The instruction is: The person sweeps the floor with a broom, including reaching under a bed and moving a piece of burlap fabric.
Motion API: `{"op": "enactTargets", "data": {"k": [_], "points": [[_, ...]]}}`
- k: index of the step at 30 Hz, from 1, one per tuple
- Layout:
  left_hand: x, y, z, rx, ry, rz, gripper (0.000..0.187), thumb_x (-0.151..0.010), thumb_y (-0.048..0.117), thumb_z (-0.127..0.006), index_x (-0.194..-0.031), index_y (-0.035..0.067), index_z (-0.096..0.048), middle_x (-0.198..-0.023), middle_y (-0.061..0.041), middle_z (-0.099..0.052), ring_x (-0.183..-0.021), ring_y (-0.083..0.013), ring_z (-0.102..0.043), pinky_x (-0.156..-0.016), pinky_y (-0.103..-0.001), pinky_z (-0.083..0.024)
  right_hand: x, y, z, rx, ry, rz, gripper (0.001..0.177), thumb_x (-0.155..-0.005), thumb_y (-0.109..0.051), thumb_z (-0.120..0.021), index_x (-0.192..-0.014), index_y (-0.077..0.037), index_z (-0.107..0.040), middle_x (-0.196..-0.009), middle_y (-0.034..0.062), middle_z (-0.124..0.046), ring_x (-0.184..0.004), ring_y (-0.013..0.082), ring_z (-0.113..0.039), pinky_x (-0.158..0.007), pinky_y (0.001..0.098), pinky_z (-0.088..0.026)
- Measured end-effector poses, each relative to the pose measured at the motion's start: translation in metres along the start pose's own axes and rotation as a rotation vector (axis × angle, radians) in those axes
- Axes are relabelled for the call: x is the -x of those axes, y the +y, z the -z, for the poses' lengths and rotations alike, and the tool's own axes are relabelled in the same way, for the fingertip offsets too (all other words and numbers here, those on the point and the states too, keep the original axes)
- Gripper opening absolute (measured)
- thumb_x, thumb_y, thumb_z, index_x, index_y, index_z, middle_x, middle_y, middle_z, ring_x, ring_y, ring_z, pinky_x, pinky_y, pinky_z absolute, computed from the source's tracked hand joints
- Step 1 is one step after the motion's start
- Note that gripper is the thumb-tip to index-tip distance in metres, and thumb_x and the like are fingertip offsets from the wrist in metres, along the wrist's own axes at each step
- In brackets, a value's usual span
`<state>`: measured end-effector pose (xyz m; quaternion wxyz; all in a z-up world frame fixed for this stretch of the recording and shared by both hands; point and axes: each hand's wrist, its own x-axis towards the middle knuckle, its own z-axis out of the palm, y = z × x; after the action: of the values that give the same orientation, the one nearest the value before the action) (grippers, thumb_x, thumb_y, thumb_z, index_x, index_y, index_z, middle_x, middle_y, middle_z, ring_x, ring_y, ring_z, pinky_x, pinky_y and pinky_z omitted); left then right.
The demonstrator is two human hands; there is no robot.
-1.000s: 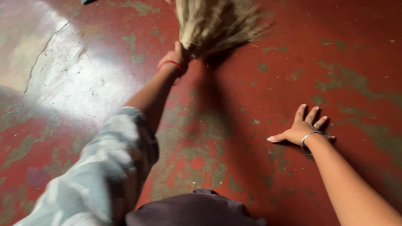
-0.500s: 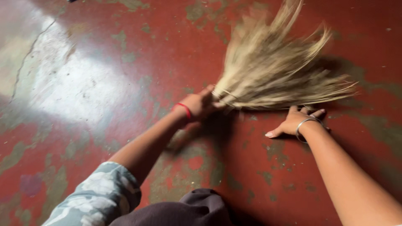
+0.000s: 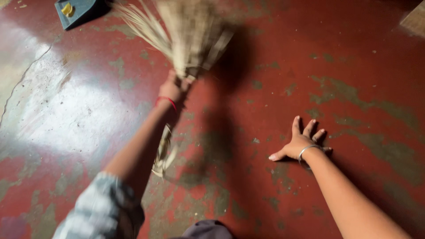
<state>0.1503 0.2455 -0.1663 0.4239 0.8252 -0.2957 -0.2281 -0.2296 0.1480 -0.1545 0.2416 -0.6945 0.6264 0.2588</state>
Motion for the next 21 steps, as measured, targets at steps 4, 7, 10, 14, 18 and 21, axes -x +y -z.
{"op": "enactTargets", "data": {"k": [4, 7, 10, 14, 18, 21], "points": [[0.060, 0.003, -0.059, 0.825, -0.495, 0.123, 0.064, -0.112, 0.046, -0.048, -0.161, 0.007, -0.058, -0.121, -0.009, -0.077, -0.084, -0.0158, -0.068, -0.073, -0.032, -0.057, -0.016, 0.004, -0.008, -0.002, -0.009, -0.005, 0.164, -0.055, -0.055, -0.100, -0.161, -0.038, 0.023, -0.169, 0.0100, 0.032, -0.156, 0.0432, 0.023, -0.117, 0.0784, -0.011], [0.116, 0.011, -0.080, -0.386, -0.534, -0.378, 0.078, -0.094, 0.044, -0.058, -0.161, 0.023, -0.024, -0.129, -0.019, -0.068, -0.111, -0.0371, -0.067, -0.091, -0.045, -0.053, -0.037, 0.017, -0.020, -0.043, 0.011, 0.111, 0.162, -0.048, -0.058, -0.101, -0.164, -0.031, 0.008, -0.172, 0.0106, 0.012, -0.159, 0.0417, 0.009, -0.121, 0.0750, -0.011], [0.125, 0.018, -0.064, -0.488, -0.597, -0.190, 0.087, -0.092, 0.056, -0.060, -0.162, 0.029, -0.017, -0.128, -0.021, -0.066, -0.116, -0.0409, -0.064, -0.095, -0.048, -0.051, -0.039, 0.021, -0.026, -0.040, 0.019, 0.139, 0.159, -0.048, -0.062, -0.101, -0.165, -0.028, 0.001, -0.172, 0.0104, 0.010, -0.159, 0.0408, 0.011, -0.121, 0.0748, -0.009], [0.083, -0.008, -0.015, -0.473, -0.436, -0.088, 0.085, -0.091, 0.058, -0.058, -0.162, 0.036, -0.018, -0.126, -0.022, -0.067, -0.112, -0.0424, -0.067, -0.094, -0.049, -0.054, -0.034, 0.020, -0.020, -0.055, -0.021, 0.010, 0.159, -0.053, -0.065, -0.097, -0.162, -0.038, 0.016, -0.170, 0.0053, 0.029, -0.155, 0.0362, 0.025, -0.119, 0.0769, -0.008], [0.024, -0.053, 0.044, -0.543, -0.262, -0.007, 0.084, -0.094, 0.059, -0.057, -0.162, 0.034, -0.016, -0.124, -0.024, -0.067, -0.113, -0.0448, -0.065, -0.094, -0.053, -0.051, -0.050, 0.029, -0.026, -0.038, 0.024, -0.002, 0.159, -0.050, -0.063, -0.098, -0.160, -0.040, 0.014, -0.170, 0.0034, 0.027, -0.156, 0.0358, 0.024, -0.118, 0.0780, -0.009], [-0.024, -0.077, 0.088, -0.531, -0.138, 0.082, 0.082, -0.097, 0.057, -0.057, -0.162, 0.031, -0.015, -0.120, -0.027, -0.068, -0.112, -0.0459, -0.065, -0.094, -0.053, -0.051, -0.067, 0.013, -0.028, 0.043, 0.104, 0.062, 0.171, -0.041, -0.065, -0.106, -0.159, -0.036, 0.015, -0.166, 0.0108, 0.025, -0.150, 0.0470, 0.016, -0.120, 0.0693, -0.009]]}}
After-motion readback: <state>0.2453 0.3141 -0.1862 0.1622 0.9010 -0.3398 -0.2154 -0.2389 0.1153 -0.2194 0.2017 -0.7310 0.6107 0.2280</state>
